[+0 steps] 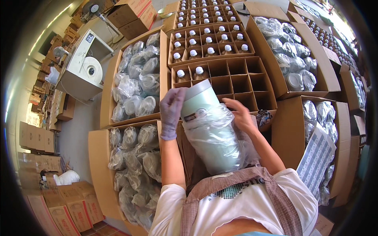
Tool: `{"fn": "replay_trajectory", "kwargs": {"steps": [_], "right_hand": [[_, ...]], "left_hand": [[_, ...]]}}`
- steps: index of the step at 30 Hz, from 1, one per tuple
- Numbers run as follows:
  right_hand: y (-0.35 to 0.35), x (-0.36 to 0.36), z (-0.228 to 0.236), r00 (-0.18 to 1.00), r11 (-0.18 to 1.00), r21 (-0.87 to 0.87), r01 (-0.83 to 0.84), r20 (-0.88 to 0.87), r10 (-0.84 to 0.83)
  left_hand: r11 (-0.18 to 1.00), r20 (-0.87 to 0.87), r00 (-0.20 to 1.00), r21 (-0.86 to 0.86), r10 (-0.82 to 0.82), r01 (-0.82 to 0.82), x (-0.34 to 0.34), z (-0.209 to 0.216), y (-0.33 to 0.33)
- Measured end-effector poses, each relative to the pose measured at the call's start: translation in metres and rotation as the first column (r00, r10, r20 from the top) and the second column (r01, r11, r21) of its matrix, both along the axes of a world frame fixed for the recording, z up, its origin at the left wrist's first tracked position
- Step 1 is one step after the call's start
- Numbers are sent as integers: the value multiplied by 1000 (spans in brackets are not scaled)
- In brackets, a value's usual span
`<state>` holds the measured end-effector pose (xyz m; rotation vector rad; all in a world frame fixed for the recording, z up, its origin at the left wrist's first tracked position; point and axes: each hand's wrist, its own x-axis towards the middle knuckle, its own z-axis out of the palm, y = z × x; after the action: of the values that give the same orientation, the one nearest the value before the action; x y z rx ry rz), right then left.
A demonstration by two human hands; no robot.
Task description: The person assembles insulated flasks by inserting glass liners into plastic outer casings, attaching labels, and fitting lid components before placing the completed items into a shipping box.
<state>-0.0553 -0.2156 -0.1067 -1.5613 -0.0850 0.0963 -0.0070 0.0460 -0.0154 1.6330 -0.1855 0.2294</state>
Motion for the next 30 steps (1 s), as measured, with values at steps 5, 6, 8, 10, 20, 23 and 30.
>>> {"fn": "replay_trajectory", "kwargs": {"steps": [5,6,8,10,20,23,30], "right_hand": [[-5,-86,79,818,806,-575,142,526,231],[-7,-93,60,783,815,-519,258,607,138],[-30,-111,40,784,781,-607,149,554,280],[-33,-127,32,697,714,-700,-30,497,516],[-5,-29,147,556,738,-649,184,688,466],[15,1,142,540,549,-816,179,548,639],[37,14,152,525,154,-985,84,175,833]], "left_hand": [[953,150,981,293,-126,78,11,11,-37],[951,173,971,288,-165,110,13,11,-47],[873,314,929,487,-197,21,15,21,-63],[762,376,897,643,-230,-74,16,26,-76],[756,-206,789,227,-579,614,54,24,-59],[773,-165,799,202,-578,601,56,20,-67],[845,4,846,-34,-534,533,61,-2,-67]]}}
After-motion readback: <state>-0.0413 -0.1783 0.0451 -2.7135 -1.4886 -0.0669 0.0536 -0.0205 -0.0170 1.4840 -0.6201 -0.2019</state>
